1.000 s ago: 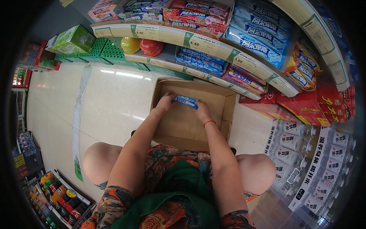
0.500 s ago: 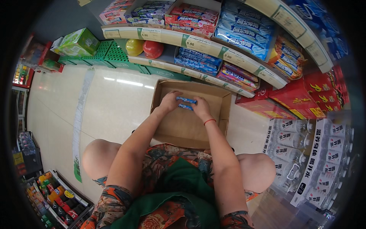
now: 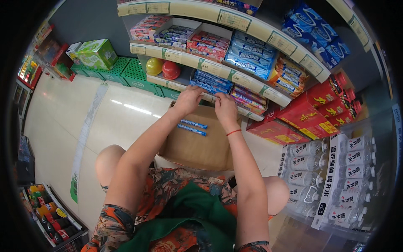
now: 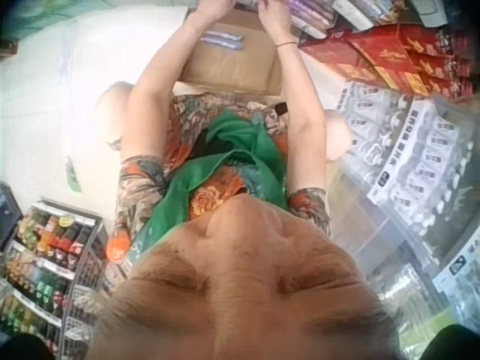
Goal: The person sits on the floor in a store aisle and takes small blue and pink snack packages from a shelf, placing them into a cardboard box on the floor. The person continues to fill the box with the snack packages.
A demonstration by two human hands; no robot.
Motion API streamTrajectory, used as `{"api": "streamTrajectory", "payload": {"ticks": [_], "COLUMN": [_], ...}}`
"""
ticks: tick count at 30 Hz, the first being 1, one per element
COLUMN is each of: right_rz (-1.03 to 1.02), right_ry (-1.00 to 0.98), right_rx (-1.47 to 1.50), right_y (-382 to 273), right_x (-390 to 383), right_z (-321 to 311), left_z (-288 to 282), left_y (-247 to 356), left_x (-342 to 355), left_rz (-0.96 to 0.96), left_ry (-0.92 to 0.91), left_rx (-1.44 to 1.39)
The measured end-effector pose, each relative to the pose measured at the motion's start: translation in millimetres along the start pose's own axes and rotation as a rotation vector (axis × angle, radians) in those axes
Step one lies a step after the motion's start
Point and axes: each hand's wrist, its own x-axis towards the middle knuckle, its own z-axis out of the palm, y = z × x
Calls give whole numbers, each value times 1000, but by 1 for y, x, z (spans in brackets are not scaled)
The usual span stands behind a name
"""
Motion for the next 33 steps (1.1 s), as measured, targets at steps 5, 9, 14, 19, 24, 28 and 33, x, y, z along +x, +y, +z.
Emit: {"api": "streamTrajectory", "payload": {"ticks": [5,9,14,19,24,28,33], "right_rz": [-180,-243,-192,-115,40,7,41], "right_ry": [24,63,48,-61,-274,-237,-340], "right_rx": [-176,-332,-467,-609,-497,-489,-459], "right_y": [6,7,6,10,18,26,29], "right_x": [11,15,21,39,59,67,74], "right_z": [-11,-4,11,15,19,20,16], "left_z": [0,5,10,16,24,28,25], "left_y": [-12,-15,-21,-26,-42,-43,-36], "left_x": [13,18,23,35,48,60,66], "left_rz": [86,124,100,8,-10,-43,-40], "left_ry": [56,31,-11,-132,-188,-204,-177], "left_rx": [114,202,355,362,322,306,375]}}
